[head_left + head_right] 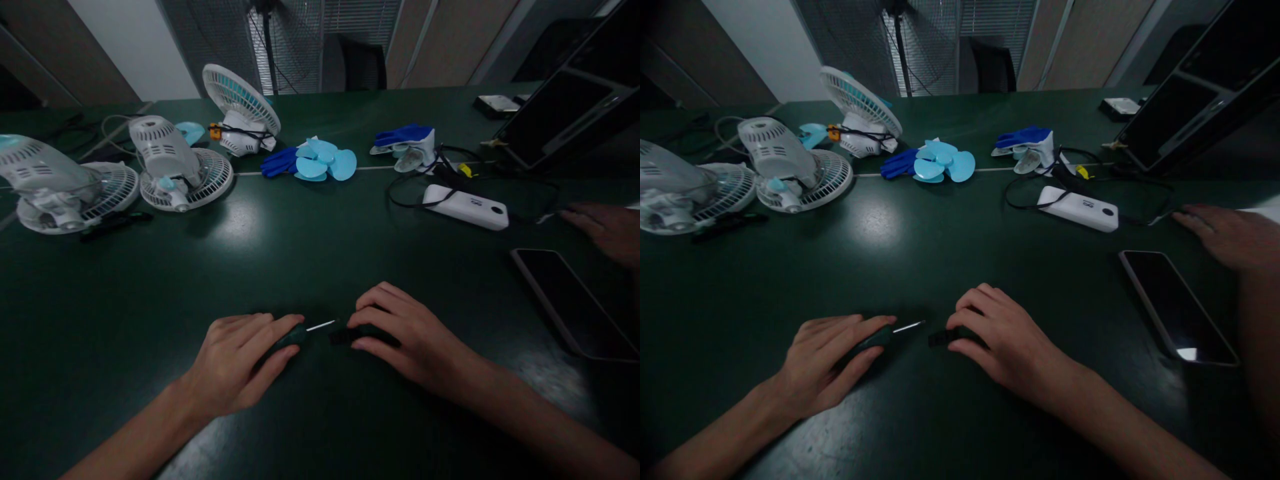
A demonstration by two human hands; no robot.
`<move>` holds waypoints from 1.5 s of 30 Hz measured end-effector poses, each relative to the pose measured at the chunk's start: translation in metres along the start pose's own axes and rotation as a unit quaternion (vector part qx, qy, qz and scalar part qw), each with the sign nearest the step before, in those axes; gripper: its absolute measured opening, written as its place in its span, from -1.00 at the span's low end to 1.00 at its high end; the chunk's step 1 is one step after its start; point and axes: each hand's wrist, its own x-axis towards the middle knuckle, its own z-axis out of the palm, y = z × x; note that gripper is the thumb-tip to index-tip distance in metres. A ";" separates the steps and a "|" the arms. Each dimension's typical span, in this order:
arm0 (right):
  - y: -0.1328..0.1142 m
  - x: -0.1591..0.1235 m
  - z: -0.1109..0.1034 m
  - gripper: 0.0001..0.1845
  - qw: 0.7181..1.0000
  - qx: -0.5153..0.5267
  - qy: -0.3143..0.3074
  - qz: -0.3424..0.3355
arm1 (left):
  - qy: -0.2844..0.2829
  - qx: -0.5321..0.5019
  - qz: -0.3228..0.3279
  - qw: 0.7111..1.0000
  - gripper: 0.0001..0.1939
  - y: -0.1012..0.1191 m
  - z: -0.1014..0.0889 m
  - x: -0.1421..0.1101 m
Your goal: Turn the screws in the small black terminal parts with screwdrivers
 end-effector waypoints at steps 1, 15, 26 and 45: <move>0.004 -0.001 -0.003 -0.80 1.000 -0.006 -0.007 0.000 | 0.001 -0.001 0.000 1.000 -0.69 0.000 0.000 0.000; 0.159 -0.052 -0.080 -0.58 0.915 -0.227 0.242 0.229 | -0.009 -0.029 -0.003 1.000 -0.66 -0.002 0.000 -0.002; 0.168 -0.070 -0.103 -0.38 0.843 -0.327 0.168 0.391 | -0.021 -0.038 -0.010 0.999 -0.66 -0.002 -0.001 -0.003; 0.151 -0.066 -0.105 -0.69 0.850 -0.211 0.187 0.445 | -0.009 -0.016 -0.004 1.000 -0.68 -0.001 0.001 -0.003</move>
